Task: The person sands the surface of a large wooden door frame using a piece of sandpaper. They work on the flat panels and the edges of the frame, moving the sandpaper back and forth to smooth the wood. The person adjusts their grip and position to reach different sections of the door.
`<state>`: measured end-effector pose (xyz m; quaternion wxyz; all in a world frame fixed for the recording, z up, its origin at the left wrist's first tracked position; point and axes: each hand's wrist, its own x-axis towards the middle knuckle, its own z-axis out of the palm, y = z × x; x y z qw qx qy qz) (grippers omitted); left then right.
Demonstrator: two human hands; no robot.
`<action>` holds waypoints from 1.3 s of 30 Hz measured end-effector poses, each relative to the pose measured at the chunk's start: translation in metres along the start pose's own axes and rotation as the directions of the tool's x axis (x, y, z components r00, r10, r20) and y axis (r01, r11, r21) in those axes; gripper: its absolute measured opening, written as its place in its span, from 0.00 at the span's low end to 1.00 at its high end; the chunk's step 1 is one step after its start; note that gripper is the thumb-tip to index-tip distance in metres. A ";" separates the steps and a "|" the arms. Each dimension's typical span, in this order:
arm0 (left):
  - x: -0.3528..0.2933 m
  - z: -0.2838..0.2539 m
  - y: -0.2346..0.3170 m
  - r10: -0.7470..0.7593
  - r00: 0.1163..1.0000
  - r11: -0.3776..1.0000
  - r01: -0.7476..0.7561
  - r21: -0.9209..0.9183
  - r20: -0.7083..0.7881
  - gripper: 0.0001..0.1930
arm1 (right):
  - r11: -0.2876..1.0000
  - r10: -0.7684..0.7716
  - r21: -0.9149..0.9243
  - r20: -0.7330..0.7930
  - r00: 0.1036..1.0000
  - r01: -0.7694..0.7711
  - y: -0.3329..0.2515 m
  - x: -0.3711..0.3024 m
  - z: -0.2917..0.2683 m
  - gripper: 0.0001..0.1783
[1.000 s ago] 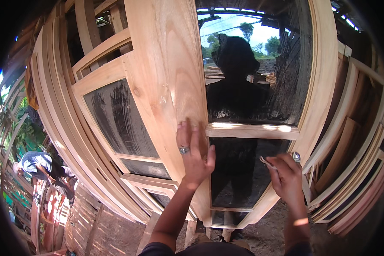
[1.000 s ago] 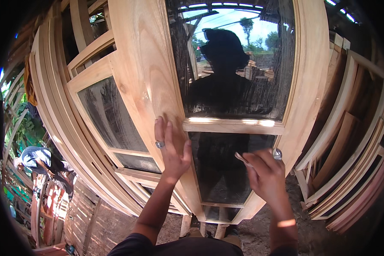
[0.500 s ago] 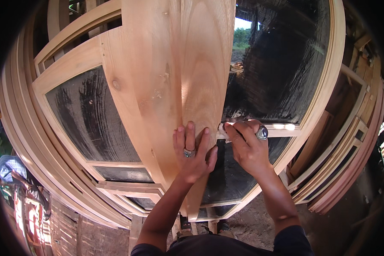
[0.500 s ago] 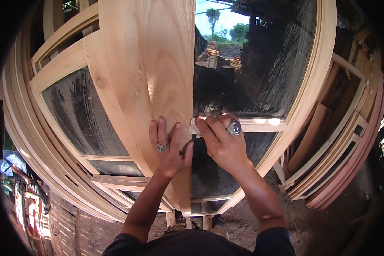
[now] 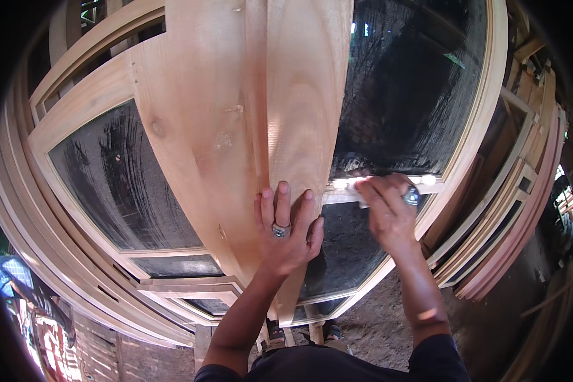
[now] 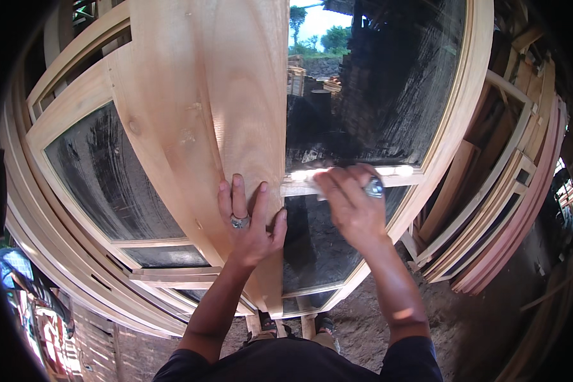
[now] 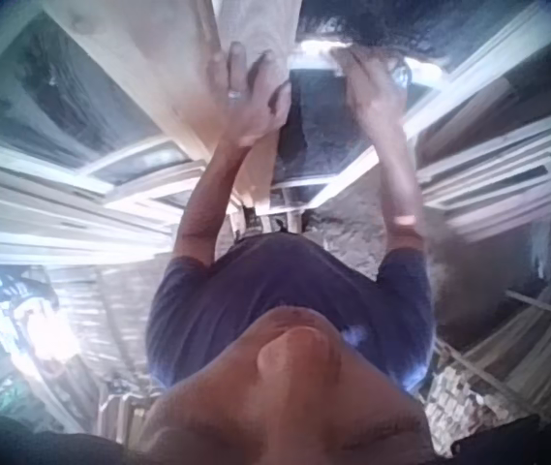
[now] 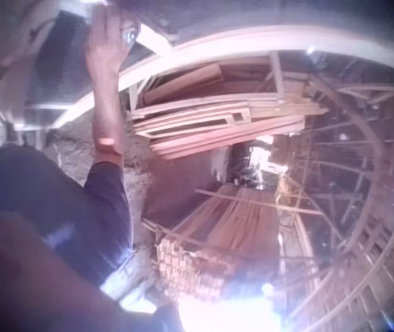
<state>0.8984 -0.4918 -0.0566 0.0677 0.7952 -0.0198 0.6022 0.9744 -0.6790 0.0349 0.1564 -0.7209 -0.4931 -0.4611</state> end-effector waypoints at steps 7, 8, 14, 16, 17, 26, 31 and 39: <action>0.000 0.000 0.000 0.028 0.999 0.999 -0.029 0.017 0.015 0.30 | 0.999 -0.029 0.023 -0.029 0.999 0.029 -0.016 0.011 0.009 0.20; 0.001 0.000 -0.001 0.032 0.999 0.999 -0.033 0.018 0.012 0.30 | 1.000 -0.010 0.010 -0.045 0.999 0.011 -0.006 0.004 0.006 0.20; -0.001 0.000 -0.002 0.022 1.000 1.000 -0.022 -0.009 -0.011 0.30 | 1.000 -0.022 0.017 -0.027 0.999 0.022 -0.028 0.015 0.013 0.18; 0.000 0.000 0.000 0.025 1.000 1.000 -0.025 -0.015 0.000 0.30 | 1.000 0.007 -0.029 -0.047 0.999 -0.008 -0.010 0.004 0.009 0.18; 0.001 0.000 0.001 0.025 1.000 0.999 -0.025 -0.020 0.002 0.30 | 0.998 0.018 -0.055 -0.056 0.998 -0.021 -0.003 0.000 0.007 0.18; -0.001 -0.001 0.002 0.031 0.999 0.999 -0.030 -0.014 0.009 0.29 | 0.990 0.070 -0.115 -0.064 0.995 -0.077 0.002 -0.002 -0.005 0.16; -0.004 0.007 0.000 -0.022 0.999 1.000 0.021 -0.015 -0.049 0.27 | 0.998 0.026 -0.053 -0.063 0.998 -0.029 -0.019 0.015 0.003 0.18; 0.001 -0.001 0.002 0.019 1.000 1.000 -0.019 -0.011 0.018 0.30 | 0.980 0.127 -0.148 -0.035 0.991 -0.131 0.005 -0.003 -0.006 0.17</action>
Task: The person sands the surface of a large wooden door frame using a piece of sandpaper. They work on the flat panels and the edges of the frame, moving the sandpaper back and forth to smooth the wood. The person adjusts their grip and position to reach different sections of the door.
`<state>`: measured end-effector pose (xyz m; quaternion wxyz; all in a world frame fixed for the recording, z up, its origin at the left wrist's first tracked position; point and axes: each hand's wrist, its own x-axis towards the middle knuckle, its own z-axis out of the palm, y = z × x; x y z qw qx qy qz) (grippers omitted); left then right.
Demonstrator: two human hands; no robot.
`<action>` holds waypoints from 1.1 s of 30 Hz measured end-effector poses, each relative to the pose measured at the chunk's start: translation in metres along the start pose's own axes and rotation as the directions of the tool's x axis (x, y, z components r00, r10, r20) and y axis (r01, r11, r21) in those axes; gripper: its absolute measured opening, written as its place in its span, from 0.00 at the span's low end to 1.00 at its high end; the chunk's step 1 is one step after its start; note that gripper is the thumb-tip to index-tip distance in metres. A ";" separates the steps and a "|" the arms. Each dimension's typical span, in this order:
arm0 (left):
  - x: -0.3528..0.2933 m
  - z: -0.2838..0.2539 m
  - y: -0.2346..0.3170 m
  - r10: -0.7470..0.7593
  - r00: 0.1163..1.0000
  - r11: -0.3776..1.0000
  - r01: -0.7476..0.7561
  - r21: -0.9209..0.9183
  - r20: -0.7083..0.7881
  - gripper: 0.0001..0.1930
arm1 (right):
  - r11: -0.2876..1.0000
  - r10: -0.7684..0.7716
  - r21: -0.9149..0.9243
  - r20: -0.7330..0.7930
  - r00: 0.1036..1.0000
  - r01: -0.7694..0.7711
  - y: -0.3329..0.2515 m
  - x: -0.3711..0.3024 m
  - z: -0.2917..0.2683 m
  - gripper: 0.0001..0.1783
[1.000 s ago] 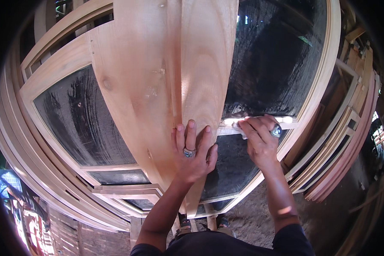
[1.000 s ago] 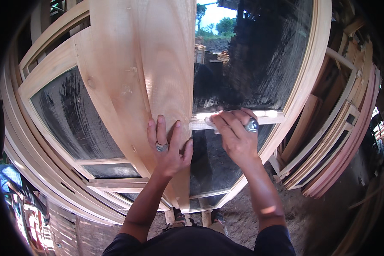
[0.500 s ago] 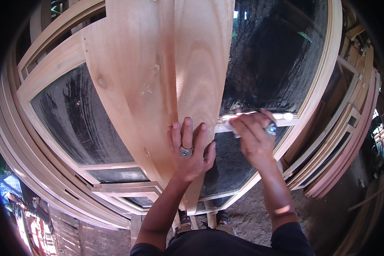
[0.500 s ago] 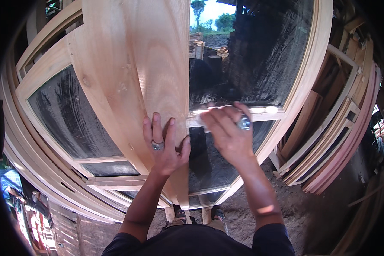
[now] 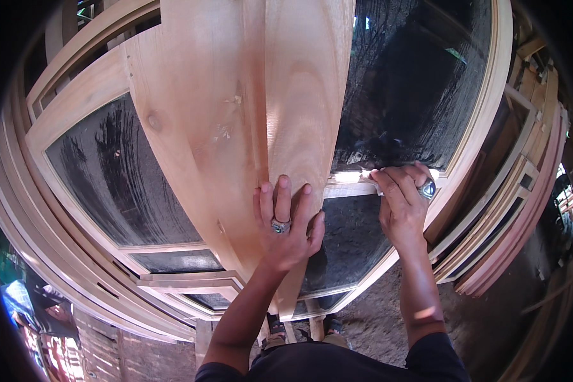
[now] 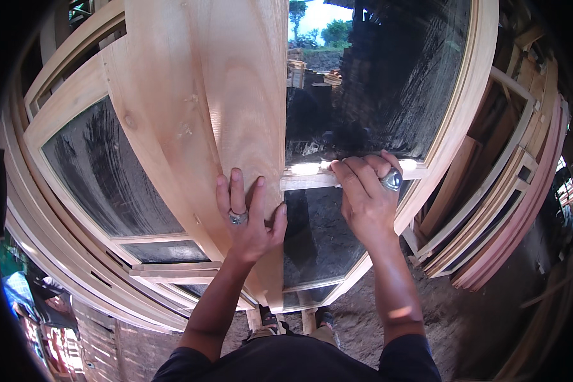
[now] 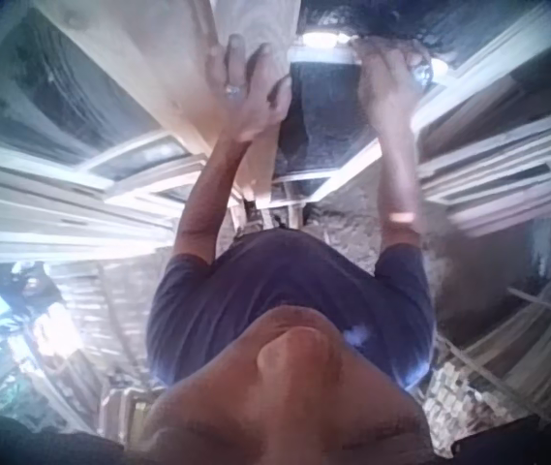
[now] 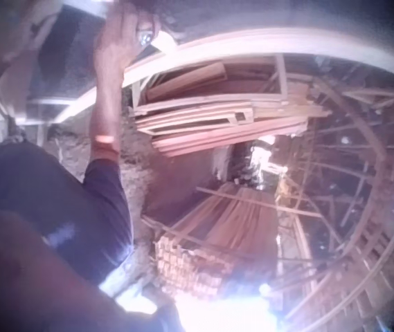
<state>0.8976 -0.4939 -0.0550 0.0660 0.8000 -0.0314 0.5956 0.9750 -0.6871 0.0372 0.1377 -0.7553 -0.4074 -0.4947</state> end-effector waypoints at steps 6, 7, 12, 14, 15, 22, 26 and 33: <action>-0.006 0.005 -0.005 -0.031 0.998 1.000 0.030 -0.009 -0.062 0.27 | 0.987 -0.098 0.131 0.052 0.994 0.091 -0.038 0.017 0.010 0.17; -0.006 0.005 -0.004 -0.030 0.998 1.000 0.029 -0.010 -0.054 0.27 | 0.992 -0.093 0.085 0.053 0.994 0.089 -0.029 0.012 0.006 0.17; -0.002 0.001 0.000 -0.001 1.000 1.000 0.001 -0.010 -0.001 0.30 | 0.997 -0.027 0.067 -0.006 1.000 0.027 -0.015 0.010 -0.004 0.18; -0.004 0.002 -0.003 -0.009 1.000 1.000 0.009 -0.002 -0.007 0.30 | 0.988 -0.090 0.131 0.034 0.995 0.085 -0.036 0.019 0.004 0.18; -0.004 0.002 -0.002 -0.001 1.000 1.000 0.001 0.003 -0.003 0.30 | 0.978 -0.087 0.196 0.055 0.995 0.075 -0.039 0.019 0.010 0.17; -0.003 0.005 -0.002 -0.020 0.999 1.000 0.020 -0.002 -0.037 0.27 | 0.995 -0.029 0.096 0.024 0.999 0.026 -0.004 0.008 -0.004 0.17; -0.005 0.007 -0.003 -0.035 0.998 0.999 0.035 -0.012 -0.057 0.26 | 0.966 -0.139 0.227 0.055 0.989 0.123 -0.029 0.023 0.010 0.18; -0.004 0.002 -0.001 -0.004 1.000 1.000 0.004 0.012 0.001 0.29 | 0.977 -0.129 0.189 0.137 0.982 0.102 -0.028 0.026 0.007 0.18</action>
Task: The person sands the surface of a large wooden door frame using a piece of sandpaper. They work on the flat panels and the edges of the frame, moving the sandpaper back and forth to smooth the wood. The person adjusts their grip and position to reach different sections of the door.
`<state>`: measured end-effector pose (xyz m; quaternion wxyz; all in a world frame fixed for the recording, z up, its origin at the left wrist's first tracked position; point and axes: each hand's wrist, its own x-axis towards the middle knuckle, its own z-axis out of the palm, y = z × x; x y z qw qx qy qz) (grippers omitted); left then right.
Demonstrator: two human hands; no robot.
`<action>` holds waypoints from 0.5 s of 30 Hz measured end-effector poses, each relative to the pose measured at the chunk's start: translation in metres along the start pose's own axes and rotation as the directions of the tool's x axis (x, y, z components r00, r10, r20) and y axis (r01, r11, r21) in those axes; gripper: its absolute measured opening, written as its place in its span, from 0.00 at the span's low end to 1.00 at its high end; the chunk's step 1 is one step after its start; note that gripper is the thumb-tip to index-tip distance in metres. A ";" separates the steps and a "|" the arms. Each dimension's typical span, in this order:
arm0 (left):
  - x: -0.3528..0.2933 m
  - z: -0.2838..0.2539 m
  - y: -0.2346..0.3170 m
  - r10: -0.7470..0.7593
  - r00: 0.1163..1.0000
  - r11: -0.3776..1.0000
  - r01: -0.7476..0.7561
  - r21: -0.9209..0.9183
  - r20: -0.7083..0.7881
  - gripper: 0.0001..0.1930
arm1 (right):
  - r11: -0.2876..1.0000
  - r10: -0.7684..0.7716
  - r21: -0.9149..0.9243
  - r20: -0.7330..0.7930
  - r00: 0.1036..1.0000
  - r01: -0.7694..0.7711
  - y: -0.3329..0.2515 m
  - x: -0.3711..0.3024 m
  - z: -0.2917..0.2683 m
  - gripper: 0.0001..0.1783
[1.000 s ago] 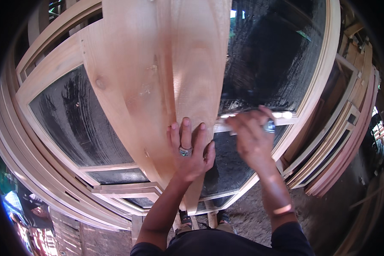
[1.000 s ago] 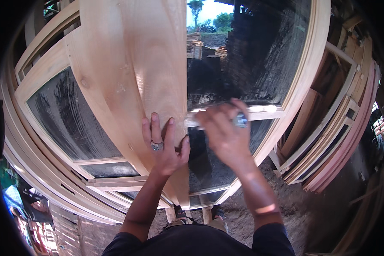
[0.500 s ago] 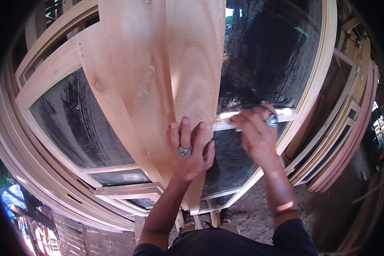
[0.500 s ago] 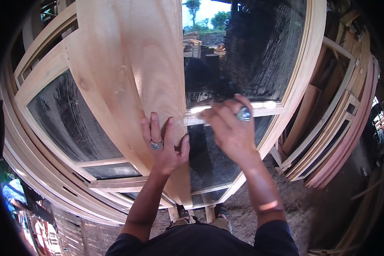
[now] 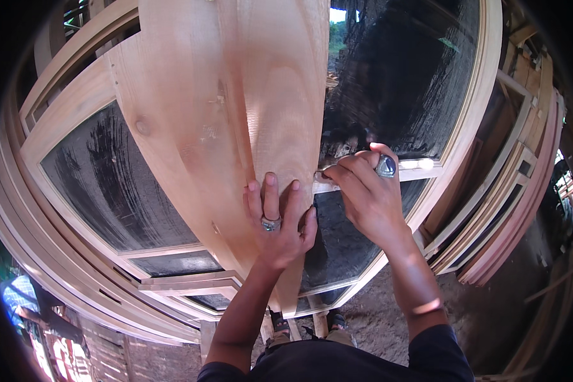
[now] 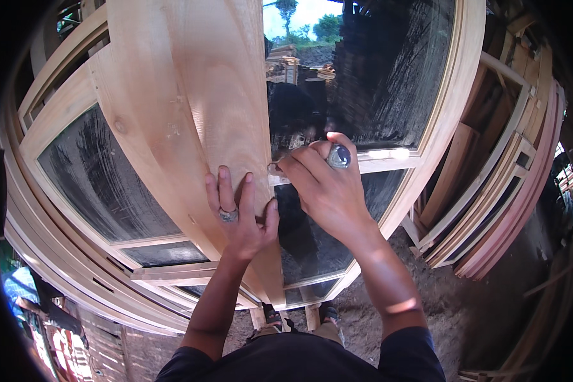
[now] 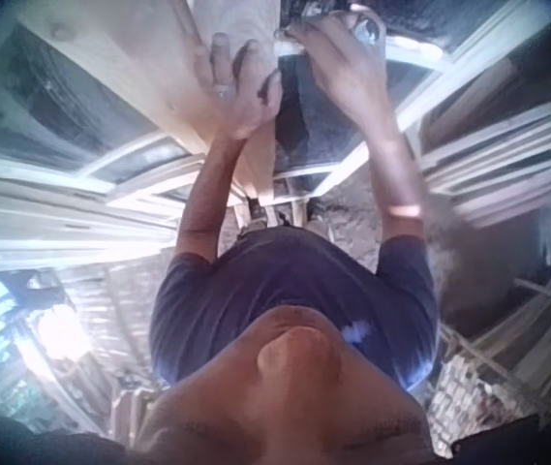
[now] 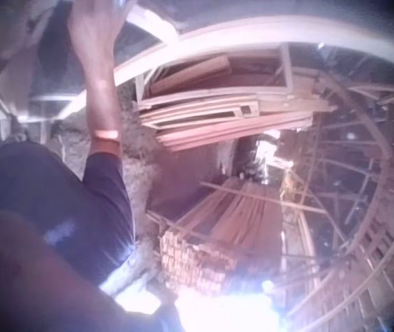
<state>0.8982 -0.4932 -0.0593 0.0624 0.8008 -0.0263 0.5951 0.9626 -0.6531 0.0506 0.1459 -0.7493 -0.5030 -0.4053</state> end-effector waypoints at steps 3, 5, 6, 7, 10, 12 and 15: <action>0.000 -0.001 -0.003 -0.008 1.000 1.000 0.008 0.008 -0.011 0.29 | 1.000 0.023 0.022 -0.045 0.999 -0.022 -0.002 0.004 -0.004 0.16; -0.002 0.002 -0.005 -0.026 0.998 1.000 0.026 -0.004 -0.056 0.27 | 0.998 0.066 -0.019 -0.091 0.994 -0.068 0.014 -0.009 -0.005 0.15; -0.001 0.002 -0.003 -0.028 0.999 1.000 0.027 -0.009 -0.047 0.27 | 0.995 0.084 -0.041 -0.113 0.990 -0.089 0.024 -0.017 -0.009 0.15; 0.000 0.003 0.000 -0.030 0.999 0.999 0.030 -0.013 -0.040 0.27 | 0.988 0.150 -0.017 -0.119 0.981 -0.153 0.031 -0.024 -0.016 0.14; -0.001 0.003 0.004 -0.052 0.998 0.999 0.051 -0.018 -0.020 0.28 | 0.991 0.108 -0.066 -0.100 0.989 -0.115 0.031 -0.028 -0.019 0.16; 0.001 0.002 0.004 -0.045 0.999 0.999 0.045 -0.011 0.007 0.30 | 0.998 0.052 -0.024 -0.076 0.996 -0.054 0.007 -0.011 -0.005 0.17; 0.001 -0.004 0.001 -0.017 0.998 1.000 0.017 -0.007 0.057 0.34 | 0.995 0.065 0.085 -0.054 0.996 -0.060 0.003 -0.007 0.004 0.17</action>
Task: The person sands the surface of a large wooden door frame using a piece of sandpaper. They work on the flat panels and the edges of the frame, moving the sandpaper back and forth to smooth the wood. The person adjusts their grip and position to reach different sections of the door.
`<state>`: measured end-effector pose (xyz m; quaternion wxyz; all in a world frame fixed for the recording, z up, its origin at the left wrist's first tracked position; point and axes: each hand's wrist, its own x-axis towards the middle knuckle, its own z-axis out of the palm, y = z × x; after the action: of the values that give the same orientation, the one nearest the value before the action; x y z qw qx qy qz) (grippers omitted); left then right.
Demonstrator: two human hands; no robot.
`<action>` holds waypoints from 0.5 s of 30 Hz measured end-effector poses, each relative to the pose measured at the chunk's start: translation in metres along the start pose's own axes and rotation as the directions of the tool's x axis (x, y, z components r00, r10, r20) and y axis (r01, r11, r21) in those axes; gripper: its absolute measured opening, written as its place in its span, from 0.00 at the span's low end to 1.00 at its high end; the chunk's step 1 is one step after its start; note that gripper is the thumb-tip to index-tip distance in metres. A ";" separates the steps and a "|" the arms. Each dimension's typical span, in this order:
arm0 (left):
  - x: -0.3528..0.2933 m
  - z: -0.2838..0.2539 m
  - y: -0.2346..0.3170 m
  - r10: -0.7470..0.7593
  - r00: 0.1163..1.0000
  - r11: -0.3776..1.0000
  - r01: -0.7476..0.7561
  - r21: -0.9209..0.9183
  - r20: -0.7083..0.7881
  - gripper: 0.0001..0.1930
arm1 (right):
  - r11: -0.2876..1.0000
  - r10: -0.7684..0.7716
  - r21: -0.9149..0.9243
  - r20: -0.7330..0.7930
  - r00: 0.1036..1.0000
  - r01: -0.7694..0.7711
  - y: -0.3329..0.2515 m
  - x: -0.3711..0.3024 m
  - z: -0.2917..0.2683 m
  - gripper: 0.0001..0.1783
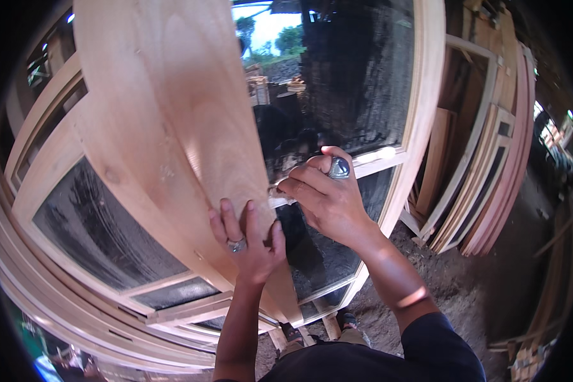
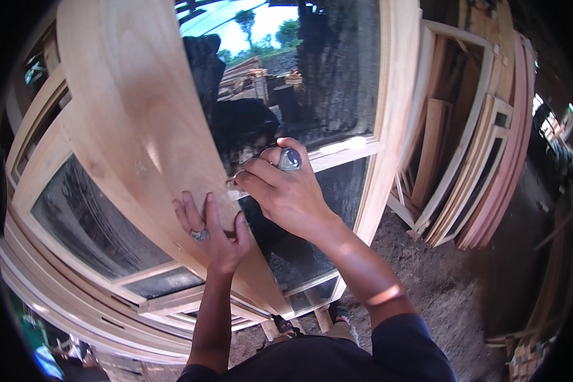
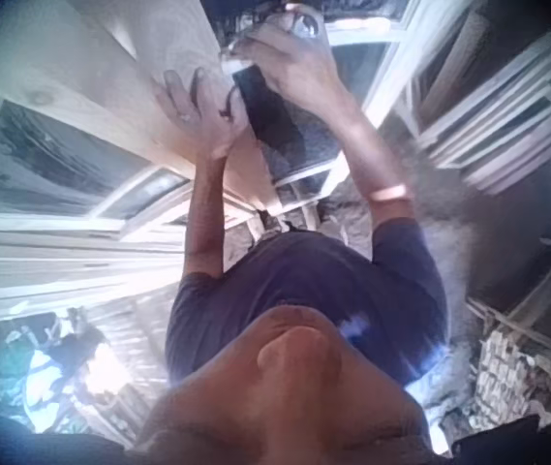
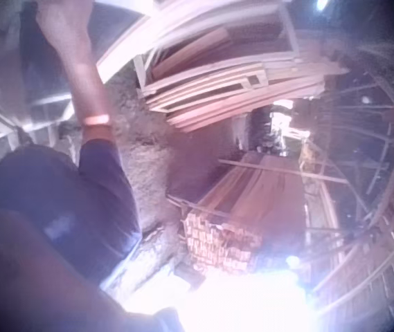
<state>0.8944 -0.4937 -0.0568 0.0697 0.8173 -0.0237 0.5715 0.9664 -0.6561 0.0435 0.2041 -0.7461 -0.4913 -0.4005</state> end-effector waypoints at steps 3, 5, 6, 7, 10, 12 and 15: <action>0.002 -0.005 -0.002 -0.002 1.000 1.000 0.002 -0.012 0.018 0.34 | 0.993 0.036 -0.107 -0.092 0.995 -0.046 0.027 -0.017 -0.019 0.12; 0.003 -0.002 0.000 0.007 1.000 1.000 -0.006 -0.031 0.015 0.35 | 0.968 0.080 -0.224 -0.140 0.987 -0.110 0.064 -0.041 -0.038 0.12; 0.003 -0.001 0.001 0.007 1.000 0.999 -0.007 -0.034 0.016 0.35 | 0.948 0.104 -0.283 -0.165 0.981 -0.149 0.082 -0.054 -0.048 0.12; 0.003 -0.001 0.002 -0.001 1.000 1.000 0.001 -0.025 0.021 0.35 | 0.928 0.136 -0.321 -0.177 0.975 -0.188 0.093 -0.060 -0.064 0.13; 0.008 -0.006 0.008 0.010 1.000 1.000 -0.010 0.004 0.028 0.34 | 0.906 0.142 -0.345 -0.295 0.945 -0.244 0.100 -0.073 -0.099 0.13; 0.010 -0.011 0.017 0.047 0.998 0.999 -0.048 0.016 0.032 0.31 | 0.913 0.205 -0.270 -0.343 0.917 -0.305 0.086 -0.084 -0.105 0.12; 0.023 -0.005 0.036 0.154 0.948 0.986 -0.165 0.017 0.279 0.32 | 0.899 0.353 -0.142 -0.327 0.877 -0.415 0.067 -0.121 -0.104 0.11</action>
<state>0.8931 -0.5278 -0.0302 0.0029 0.8858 -0.0878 0.4557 0.9615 -0.8265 0.0148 0.2712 -0.7784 -0.2523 -0.5068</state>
